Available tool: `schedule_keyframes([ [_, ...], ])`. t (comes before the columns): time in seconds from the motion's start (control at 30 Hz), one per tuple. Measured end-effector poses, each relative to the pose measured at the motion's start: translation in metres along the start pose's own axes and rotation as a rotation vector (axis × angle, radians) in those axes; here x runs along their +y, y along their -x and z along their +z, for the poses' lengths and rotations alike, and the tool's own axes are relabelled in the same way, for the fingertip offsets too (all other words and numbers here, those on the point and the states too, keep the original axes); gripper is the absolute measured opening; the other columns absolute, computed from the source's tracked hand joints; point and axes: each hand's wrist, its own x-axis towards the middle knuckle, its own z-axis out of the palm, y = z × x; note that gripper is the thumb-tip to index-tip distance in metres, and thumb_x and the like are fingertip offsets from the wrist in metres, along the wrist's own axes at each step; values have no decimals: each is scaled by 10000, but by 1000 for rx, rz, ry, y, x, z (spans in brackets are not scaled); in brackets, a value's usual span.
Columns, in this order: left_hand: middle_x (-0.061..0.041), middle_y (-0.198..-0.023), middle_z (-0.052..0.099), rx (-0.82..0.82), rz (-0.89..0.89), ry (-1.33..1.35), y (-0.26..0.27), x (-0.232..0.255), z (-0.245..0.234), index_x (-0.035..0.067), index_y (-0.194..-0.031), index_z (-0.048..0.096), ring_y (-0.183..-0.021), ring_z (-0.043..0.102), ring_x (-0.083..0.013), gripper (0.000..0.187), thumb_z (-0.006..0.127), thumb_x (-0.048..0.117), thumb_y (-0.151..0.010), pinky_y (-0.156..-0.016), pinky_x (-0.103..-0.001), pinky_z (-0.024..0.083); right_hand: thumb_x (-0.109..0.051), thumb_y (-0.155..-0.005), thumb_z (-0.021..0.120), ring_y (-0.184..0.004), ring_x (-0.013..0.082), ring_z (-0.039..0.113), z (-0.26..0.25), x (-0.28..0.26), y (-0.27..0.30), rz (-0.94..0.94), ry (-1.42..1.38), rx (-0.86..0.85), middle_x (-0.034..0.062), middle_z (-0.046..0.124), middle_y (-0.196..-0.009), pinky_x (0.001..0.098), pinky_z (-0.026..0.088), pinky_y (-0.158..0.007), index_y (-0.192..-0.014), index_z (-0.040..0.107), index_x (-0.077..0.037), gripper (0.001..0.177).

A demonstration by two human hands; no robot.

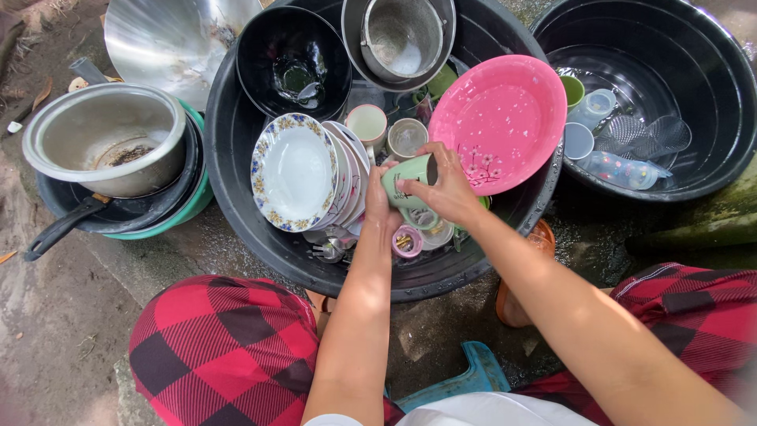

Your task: The person washes a variety of dishes, including plates, bowls, cups, and utensils, by scrubbing them with a sponge in a soapy basin and rinsing them in a separate water basin.

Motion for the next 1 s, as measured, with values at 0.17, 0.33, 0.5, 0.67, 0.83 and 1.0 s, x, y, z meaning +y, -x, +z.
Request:
schedule_keyframes([
  [0.17, -101, -1086, 707, -117, -335, -185, 36, 17, 21, 120, -1239, 632, -952, 712, -260, 419, 635, 396, -923, -824, -475, 598, -353, -757, 736, -1240, 263, 532, -35, 17, -25, -50, -144, -535, 124, 549, -1283, 378, 420, -1042, -1276, 534, -159, 590],
  [0.33, -116, -1018, 735, 3, -359, -361, 34, 26, 50, 104, -1206, 654, -849, 728, -269, 455, 676, 462, -926, -752, -471, 594, -412, -999, 515, -1108, 234, 609, -20, 44, -19, 166, -635, -464, 106, 587, -1175, 437, 515, -955, -1261, 571, -160, 368],
  [0.5, -151, -942, 824, 79, 205, -1392, 34, 24, 98, 120, -1073, 815, -891, 791, -264, 437, 745, 474, -827, -825, -392, 610, -400, -1005, 496, -995, 257, 726, 20, 103, -18, 520, -1322, -233, 121, 705, -1150, 494, 596, -893, -1222, 641, -95, 402],
  [0.67, -153, -1015, 778, 232, 188, -1822, 58, 24, 153, 258, -1036, 823, -963, 729, -347, 438, 711, 576, -757, -862, -445, 562, -345, -1011, 520, -995, 246, 737, 36, 121, -19, 831, -1628, -370, 98, 748, -1099, 459, 601, -900, -1140, 675, -104, 314],
  [0.83, -160, -1018, 773, 302, 101, -1762, 42, 29, 147, 292, -1040, 833, -983, 731, -348, 438, 691, 586, -749, -885, -427, 557, -344, -992, 550, -718, 185, 660, 4, 104, -27, 908, -1239, -592, 42, 708, -895, 432, 602, -770, -994, 699, -120, 269],
  [1.0, -139, -918, 822, 138, 231, -1393, 8, 18, 130, 95, -1060, 823, -859, 770, -225, 442, 654, 475, -911, -799, -355, 584, -399, -1017, 532, -588, 151, 585, -53, 91, -47, 739, -1071, -653, 84, 692, -821, 276, 479, -537, -960, 700, -62, 381],
])
